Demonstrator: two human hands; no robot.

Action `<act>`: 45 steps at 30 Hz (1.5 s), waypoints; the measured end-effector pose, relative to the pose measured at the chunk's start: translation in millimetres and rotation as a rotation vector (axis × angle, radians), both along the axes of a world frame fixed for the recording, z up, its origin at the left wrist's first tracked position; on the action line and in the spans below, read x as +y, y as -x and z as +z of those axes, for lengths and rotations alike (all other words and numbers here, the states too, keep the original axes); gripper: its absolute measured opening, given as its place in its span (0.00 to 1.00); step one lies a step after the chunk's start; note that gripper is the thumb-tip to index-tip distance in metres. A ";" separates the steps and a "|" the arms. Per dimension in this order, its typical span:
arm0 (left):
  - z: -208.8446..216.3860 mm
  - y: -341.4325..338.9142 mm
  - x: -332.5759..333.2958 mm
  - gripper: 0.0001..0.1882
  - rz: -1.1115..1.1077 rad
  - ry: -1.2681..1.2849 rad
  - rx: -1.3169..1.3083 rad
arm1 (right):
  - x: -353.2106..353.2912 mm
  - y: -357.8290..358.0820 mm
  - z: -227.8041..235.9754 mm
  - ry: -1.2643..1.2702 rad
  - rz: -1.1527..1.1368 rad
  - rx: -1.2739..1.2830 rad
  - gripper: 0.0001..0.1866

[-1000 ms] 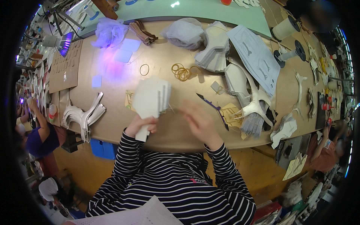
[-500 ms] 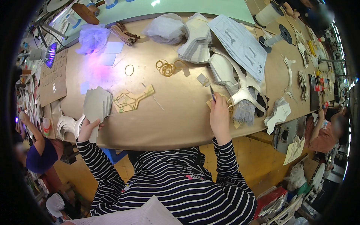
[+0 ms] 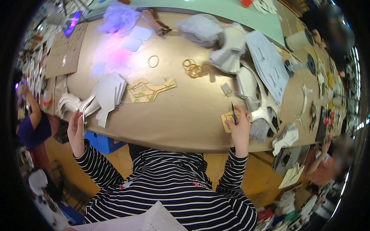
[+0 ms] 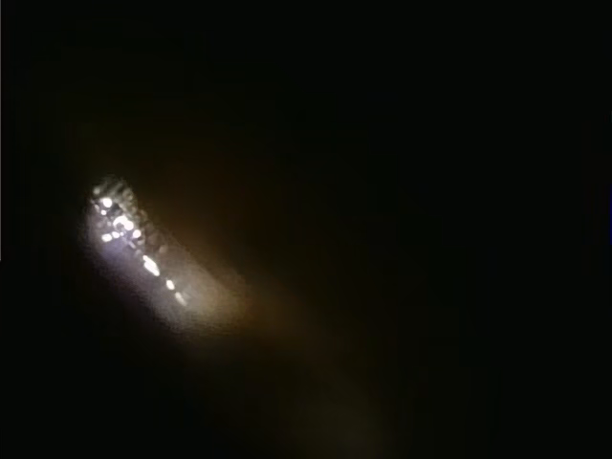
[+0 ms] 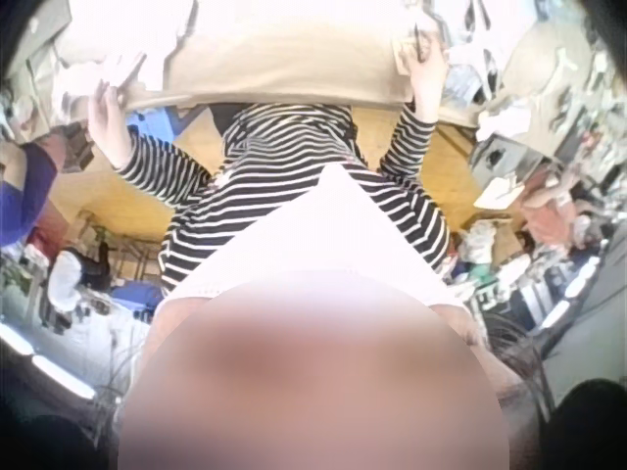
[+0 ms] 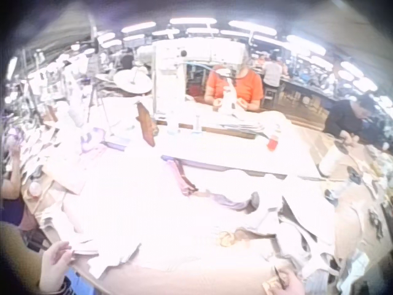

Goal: The person picks up a cardboard template and uses a purple pen to mark lines on it. They rotate the template and continue marking along its edges and interior lines, then place it back on the table.

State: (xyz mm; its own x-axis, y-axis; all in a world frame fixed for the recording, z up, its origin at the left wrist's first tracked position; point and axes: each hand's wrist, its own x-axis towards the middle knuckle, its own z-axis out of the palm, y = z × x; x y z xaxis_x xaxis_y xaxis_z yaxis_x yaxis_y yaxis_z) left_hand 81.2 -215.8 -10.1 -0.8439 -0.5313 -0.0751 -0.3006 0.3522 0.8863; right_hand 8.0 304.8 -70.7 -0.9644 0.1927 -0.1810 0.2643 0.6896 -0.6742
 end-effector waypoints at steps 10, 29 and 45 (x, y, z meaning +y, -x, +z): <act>-18.8 29.1 166.3 0.23 -0.711 -0.354 -0.007 | -121.5 21.6 51.5 0.475 0.598 -0.126 0.15; -59.7 13.2 113.4 0.17 -0.131 -0.503 -0.035 | -135.0 61.5 -20.9 0.686 0.134 -0.098 0.17; -103.9 39.8 27.6 0.34 0.050 0.196 -0.099 | -106.1 71.7 -20.6 0.213 0.413 0.125 0.24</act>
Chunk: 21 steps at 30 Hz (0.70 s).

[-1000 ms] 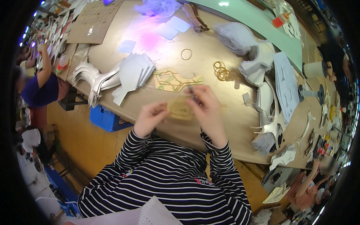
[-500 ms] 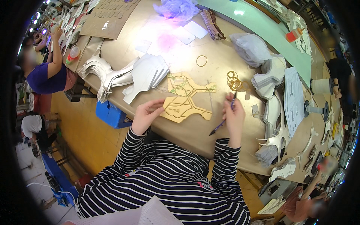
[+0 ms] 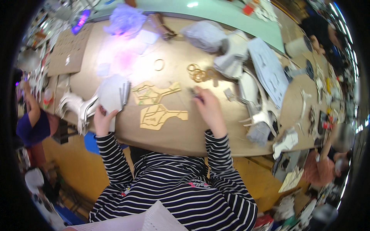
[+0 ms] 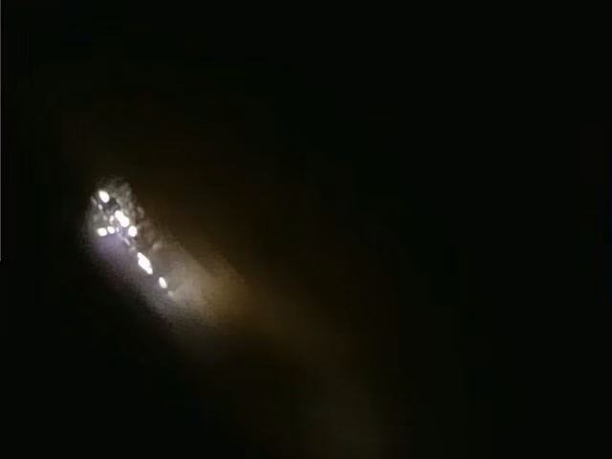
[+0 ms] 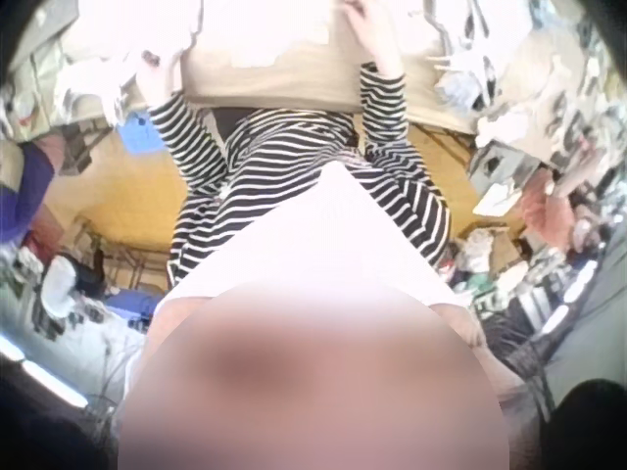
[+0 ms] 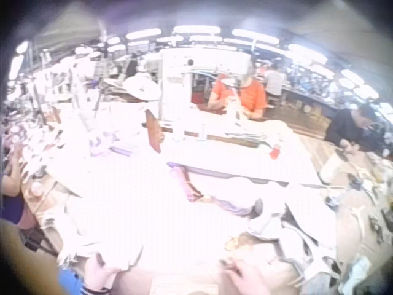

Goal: The person picks up a cardboard template and uses a purple pen to mark lines on it. They rotate the template and continue marking along its edges and interior lines, then place it back on the table.

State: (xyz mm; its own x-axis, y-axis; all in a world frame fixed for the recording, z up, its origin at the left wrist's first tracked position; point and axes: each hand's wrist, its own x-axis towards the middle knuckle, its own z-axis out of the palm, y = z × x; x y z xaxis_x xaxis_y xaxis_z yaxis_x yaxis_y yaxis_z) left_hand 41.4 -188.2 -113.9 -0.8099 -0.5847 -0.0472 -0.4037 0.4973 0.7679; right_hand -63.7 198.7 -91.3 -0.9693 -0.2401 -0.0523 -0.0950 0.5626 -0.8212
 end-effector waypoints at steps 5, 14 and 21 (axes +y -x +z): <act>9.7 4.2 11.2 0.28 -0.135 -0.107 -0.008 | -10.9 -2.8 10.5 0.029 0.165 0.047 0.18; 58.8 13.7 87.2 0.25 -0.211 -0.396 0.247 | -21.3 -21.2 32.1 0.058 -0.011 0.267 0.34; 83.6 29.8 191.7 0.23 -0.583 -0.660 0.076 | -49.4 -47.2 37.6 0.769 -0.269 0.015 0.34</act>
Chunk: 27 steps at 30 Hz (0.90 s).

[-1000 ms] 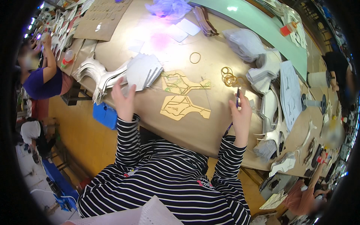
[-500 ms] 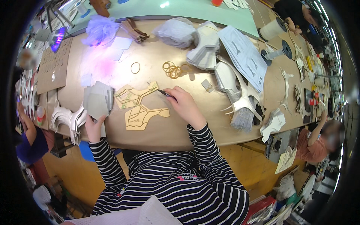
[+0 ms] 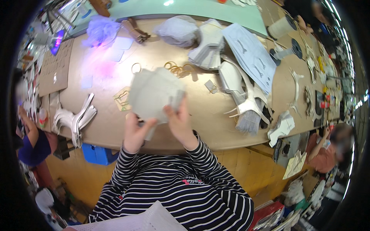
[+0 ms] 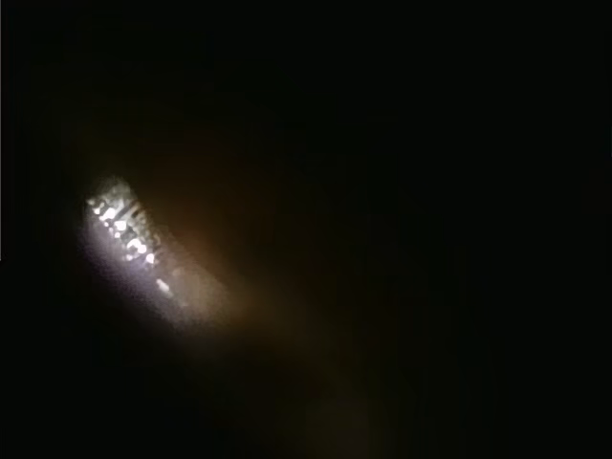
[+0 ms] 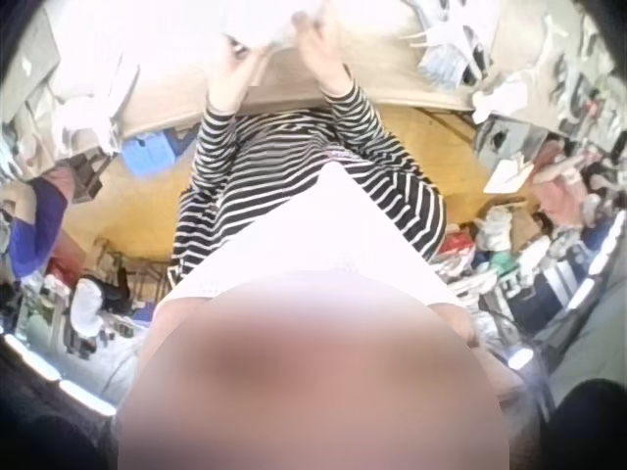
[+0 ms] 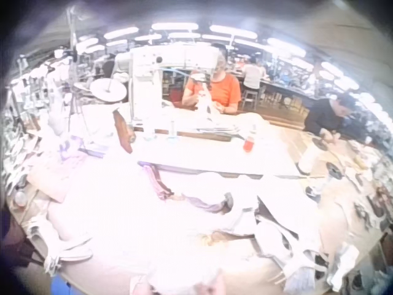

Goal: The person picks up a cardboard template and uses a purple pen to mark lines on it. They rotate the template and continue marking along its edges and interior lines, then place it back on the table.

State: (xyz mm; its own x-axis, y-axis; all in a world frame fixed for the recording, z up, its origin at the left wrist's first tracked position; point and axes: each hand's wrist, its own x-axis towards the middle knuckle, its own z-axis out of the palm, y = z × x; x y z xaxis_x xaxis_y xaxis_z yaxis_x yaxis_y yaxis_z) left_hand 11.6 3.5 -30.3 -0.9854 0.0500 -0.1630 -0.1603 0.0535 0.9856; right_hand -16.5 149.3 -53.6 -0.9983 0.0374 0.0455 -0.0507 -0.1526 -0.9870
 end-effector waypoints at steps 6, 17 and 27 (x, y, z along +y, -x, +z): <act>2.9 10.9 8.0 0.24 -0.238 0.366 0.307 | 73.5 23.1 12.2 0.062 -0.515 -0.150 0.27; -45.8 -28.9 -92.7 0.27 0.253 0.766 0.079 | 159.2 70.5 -43.4 -1.213 -0.718 0.039 0.38; -48.0 -10.9 -91.9 0.30 0.127 0.734 0.110 | 99.9 34.0 -2.1 -1.531 -0.745 0.148 0.28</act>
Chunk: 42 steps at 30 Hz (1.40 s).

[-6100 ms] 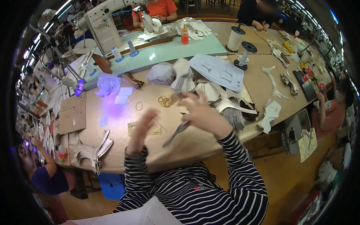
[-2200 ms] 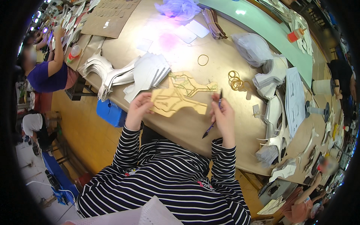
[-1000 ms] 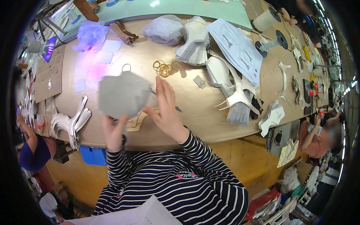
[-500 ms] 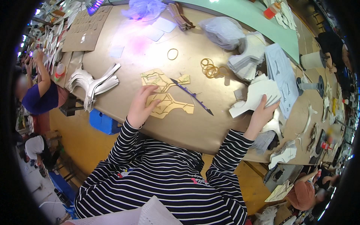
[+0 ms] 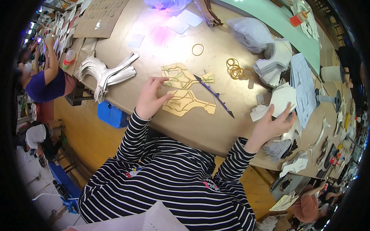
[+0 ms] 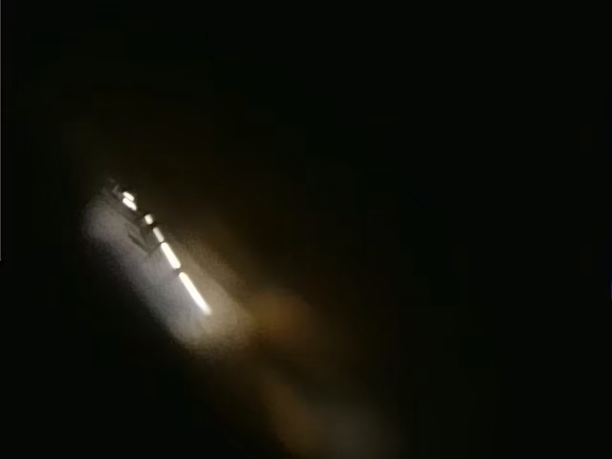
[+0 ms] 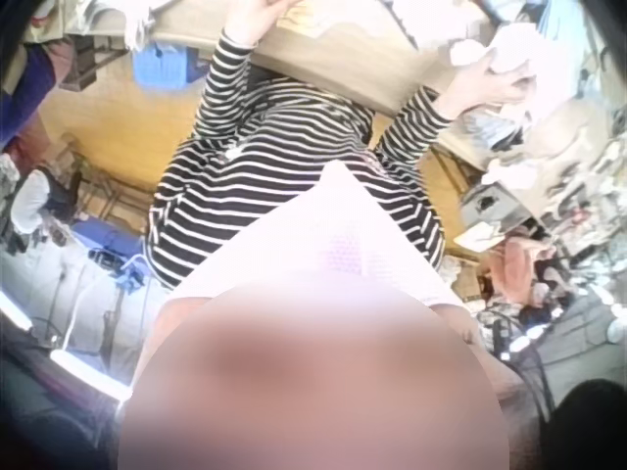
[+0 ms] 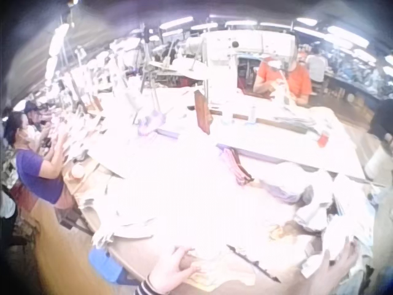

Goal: The person picks up a cardboard template and uses a purple pen to mark lines on it. They rotate the template and continue marking along its edges and interior lines, then place it back on the table.

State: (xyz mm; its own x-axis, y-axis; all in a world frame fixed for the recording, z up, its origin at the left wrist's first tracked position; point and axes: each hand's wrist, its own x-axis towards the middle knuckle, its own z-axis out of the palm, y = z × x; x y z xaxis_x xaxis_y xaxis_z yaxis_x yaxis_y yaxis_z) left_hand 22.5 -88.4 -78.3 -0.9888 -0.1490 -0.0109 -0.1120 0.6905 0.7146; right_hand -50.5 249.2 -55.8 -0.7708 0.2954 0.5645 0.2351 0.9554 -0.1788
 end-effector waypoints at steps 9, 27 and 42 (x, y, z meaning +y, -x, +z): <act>0.5 -19.3 27.7 0.35 0.019 -0.022 -0.090 | -103.4 -9.0 -30.7 0.463 0.816 -0.471 0.15; 16.3 -12.3 3.4 0.18 0.331 -1.266 -0.090 | -57.2 -29.8 40.0 1.357 0.670 -0.071 0.15; 26.9 -16.6 6.0 0.23 0.368 -1.401 -0.149 | -81.5 -48.9 44.9 1.962 1.052 -0.165 0.18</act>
